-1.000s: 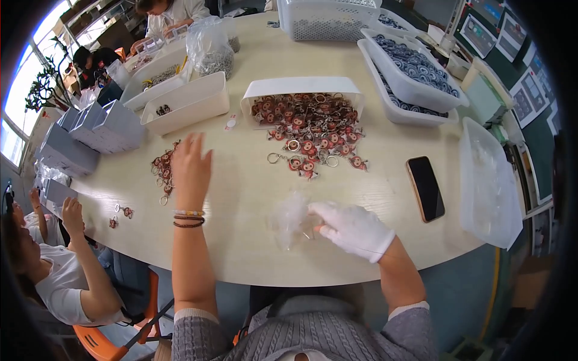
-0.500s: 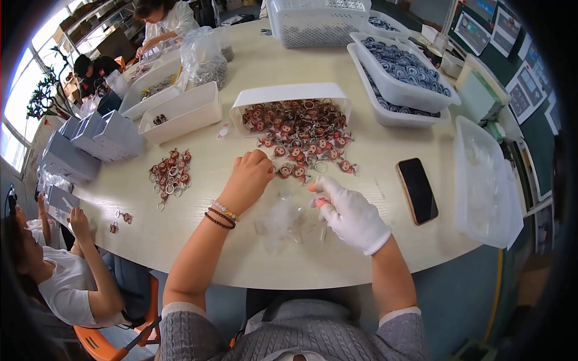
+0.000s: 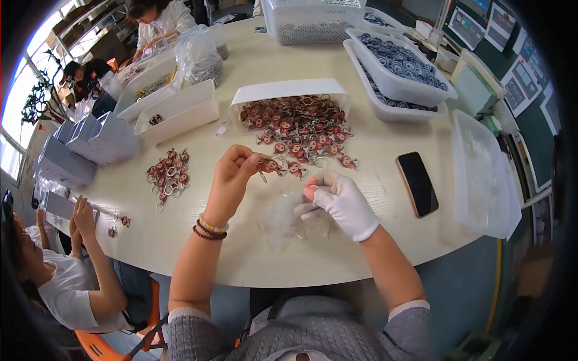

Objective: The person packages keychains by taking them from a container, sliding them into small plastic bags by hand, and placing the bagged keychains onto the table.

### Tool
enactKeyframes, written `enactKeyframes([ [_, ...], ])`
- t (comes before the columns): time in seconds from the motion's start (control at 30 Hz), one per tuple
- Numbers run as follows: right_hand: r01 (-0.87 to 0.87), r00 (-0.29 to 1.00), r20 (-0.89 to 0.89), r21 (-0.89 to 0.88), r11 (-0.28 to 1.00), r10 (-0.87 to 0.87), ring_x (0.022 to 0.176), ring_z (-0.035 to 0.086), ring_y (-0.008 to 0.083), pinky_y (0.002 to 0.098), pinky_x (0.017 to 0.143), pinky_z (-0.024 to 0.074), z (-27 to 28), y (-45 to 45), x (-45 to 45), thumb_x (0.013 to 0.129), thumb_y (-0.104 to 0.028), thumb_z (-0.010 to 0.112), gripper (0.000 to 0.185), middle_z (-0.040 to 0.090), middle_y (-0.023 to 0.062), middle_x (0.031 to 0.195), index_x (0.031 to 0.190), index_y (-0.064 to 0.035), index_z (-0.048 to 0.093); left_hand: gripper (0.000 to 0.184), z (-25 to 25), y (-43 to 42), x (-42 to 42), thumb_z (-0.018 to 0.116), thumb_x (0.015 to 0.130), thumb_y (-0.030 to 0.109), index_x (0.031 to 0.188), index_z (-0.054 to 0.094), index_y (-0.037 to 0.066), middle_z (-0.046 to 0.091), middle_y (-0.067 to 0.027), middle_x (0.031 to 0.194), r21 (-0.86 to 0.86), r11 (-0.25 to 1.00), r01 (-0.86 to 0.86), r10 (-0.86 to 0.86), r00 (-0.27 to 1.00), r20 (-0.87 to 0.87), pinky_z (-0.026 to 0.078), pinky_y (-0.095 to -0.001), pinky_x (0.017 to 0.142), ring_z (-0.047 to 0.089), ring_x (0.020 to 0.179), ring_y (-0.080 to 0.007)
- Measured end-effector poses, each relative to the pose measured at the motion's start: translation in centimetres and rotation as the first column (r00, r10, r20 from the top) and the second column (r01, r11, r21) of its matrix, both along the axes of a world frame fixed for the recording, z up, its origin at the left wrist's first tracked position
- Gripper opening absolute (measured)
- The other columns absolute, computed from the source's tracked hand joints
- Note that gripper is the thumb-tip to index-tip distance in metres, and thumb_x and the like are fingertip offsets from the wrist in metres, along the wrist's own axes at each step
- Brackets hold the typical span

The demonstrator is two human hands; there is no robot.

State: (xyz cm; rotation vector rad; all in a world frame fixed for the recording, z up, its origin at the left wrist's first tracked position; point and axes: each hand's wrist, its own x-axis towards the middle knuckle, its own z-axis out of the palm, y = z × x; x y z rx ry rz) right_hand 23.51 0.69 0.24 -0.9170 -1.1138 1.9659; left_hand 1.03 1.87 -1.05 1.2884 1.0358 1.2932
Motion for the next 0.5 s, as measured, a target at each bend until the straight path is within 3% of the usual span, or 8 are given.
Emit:
enactKeyframes([
  [0.07, -0.001, 0.997, -0.078, -0.037, 0.999, -0.002, 0.080, 0.064, 0.0155, 0.0280, 0.070, 0.0522, -0.5, 0.1, -0.4, 0.090, -0.009, 0.054, 0.011, 0.059, 0.0059, 0.094, 0.097, -0.0014, 0.052, 0.009, 0.5, -1.1, 1.1, 0.051, 0.092, 0.008, 0.092, 0.047, 0.000, 0.062, -0.0145, 0.101, 0.038, 0.999, 0.011, -0.016, 0.992, 0.128, 0.047, -0.0286, 0.085, 0.061, 0.089, -0.0154],
  [0.23, 0.033, 0.958, -0.283, -0.049, 0.998, -0.046, 0.084, 0.063, 0.0151, 0.0273, 0.080, 0.0488, -0.9, -0.1, -1.0, 0.089, -0.012, 0.057, 0.010, 0.060, 0.0049, 0.094, 0.095, -0.0051, 0.053, 0.011, 1.1, -3.3, 2.4, 0.054, 0.088, 0.001, 0.096, 0.047, -0.001, 0.059, -0.0133, 0.107, 0.184, 0.978, 0.102, -0.105, 0.994, 0.008, 0.046, -0.0269, 0.084, 0.057, 0.096, -0.0135],
  [0.27, 0.070, 0.981, -0.184, 0.046, 0.997, -0.060, 0.085, 0.063, 0.0152, 0.0267, 0.078, 0.0491, -1.1, 0.0, -0.9, 0.088, -0.012, 0.058, 0.009, 0.061, 0.0048, 0.093, 0.094, -0.0052, 0.054, 0.011, 1.2, -3.5, 2.4, 0.055, 0.088, 0.000, 0.096, 0.047, -0.001, 0.058, -0.0128, 0.109, 0.209, 0.969, 0.130, -0.126, 0.991, -0.033, 0.046, -0.0262, 0.084, 0.056, 0.097, -0.0130],
  [0.3, 0.093, 0.993, -0.084, 0.145, 0.985, -0.081, 0.086, 0.063, 0.0154, 0.0262, 0.077, 0.0494, -1.1, 0.1, -0.9, 0.088, -0.012, 0.058, 0.009, 0.061, 0.0047, 0.093, 0.093, -0.0053, 0.054, 0.012, 1.3, -3.5, 2.6, 0.057, 0.087, 0.000, 0.096, 0.049, -0.001, 0.058, -0.0111, 0.109, 0.150, 0.975, 0.164, -0.175, 0.983, 0.063, 0.047, -0.0250, 0.083, 0.055, 0.098, -0.0118],
  [0.33, 0.087, 0.994, -0.079, 0.145, 0.986, -0.076, 0.086, 0.063, 0.0154, 0.0262, 0.077, 0.0494, -0.9, 0.0, -0.8, 0.088, -0.012, 0.058, 0.009, 0.061, 0.0047, 0.093, 0.093, -0.0053, 0.054, 0.012, 1.3, -3.5, 2.5, 0.057, 0.087, 0.000, 0.096, 0.049, -0.001, 0.058, -0.0111, 0.109, 0.151, 0.976, 0.159, -0.171, 0.983, 0.068, 0.047, -0.0250, 0.083, 0.055, 0.098, -0.0118],
  [0.4, -0.047, 0.933, 0.330, 0.502, 0.864, -0.141, 0.088, 0.062, 0.0157, 0.0267, 0.075, 0.0503, 0.0, -0.4, -0.8, 0.086, -0.008, 0.058, 0.008, 0.061, 0.0049, 0.092, 0.091, -0.0035, 0.054, 0.014, 1.2, -3.2, 2.3, 0.058, 0.087, 0.002, 0.099, 0.050, -0.001, 0.059, -0.0098, 0.105, -0.049, 0.986, 0.159, -0.155, 0.985, 0.080, 0.048, -0.0244, 0.079, 0.057, 0.092, -0.0117],
  [0.43, -0.055, 0.933, 0.334, 0.500, 0.864, -0.135, 0.088, 0.062, 0.0157, 0.0267, 0.075, 0.0503, 0.6, -0.5, -0.8, 0.086, -0.008, 0.058, 0.008, 0.061, 0.0049, 0.092, 0.091, -0.0035, 0.054, 0.014, 1.2, -3.1, 2.3, 0.058, 0.087, 0.002, 0.099, 0.050, -0.001, 0.059, -0.0098, 0.105, -0.050, 0.987, 0.153, -0.149, 0.985, 0.085, 0.048, -0.0244, 0.079, 0.057, 0.092, -0.0117],
  [0.5, -0.325, 0.808, 0.541, 0.741, 0.587, -0.235, 0.089, 0.061, 0.0157, 0.0267, 0.073, 0.0507, 1.4, -0.8, -0.9, 0.085, -0.002, 0.056, 0.008, 0.060, 0.0061, 0.092, 0.092, -0.0004, 0.056, 0.017, 1.3, -3.2, 2.1, 0.058, 0.087, 0.003, 0.102, 0.051, -0.002, 0.061, -0.0089, 0.098, -0.200, 0.931, 0.305, -0.302, 0.952, 0.049, 0.050, -0.0240, 0.075, 0.060, 0.083, -0.0121],
])
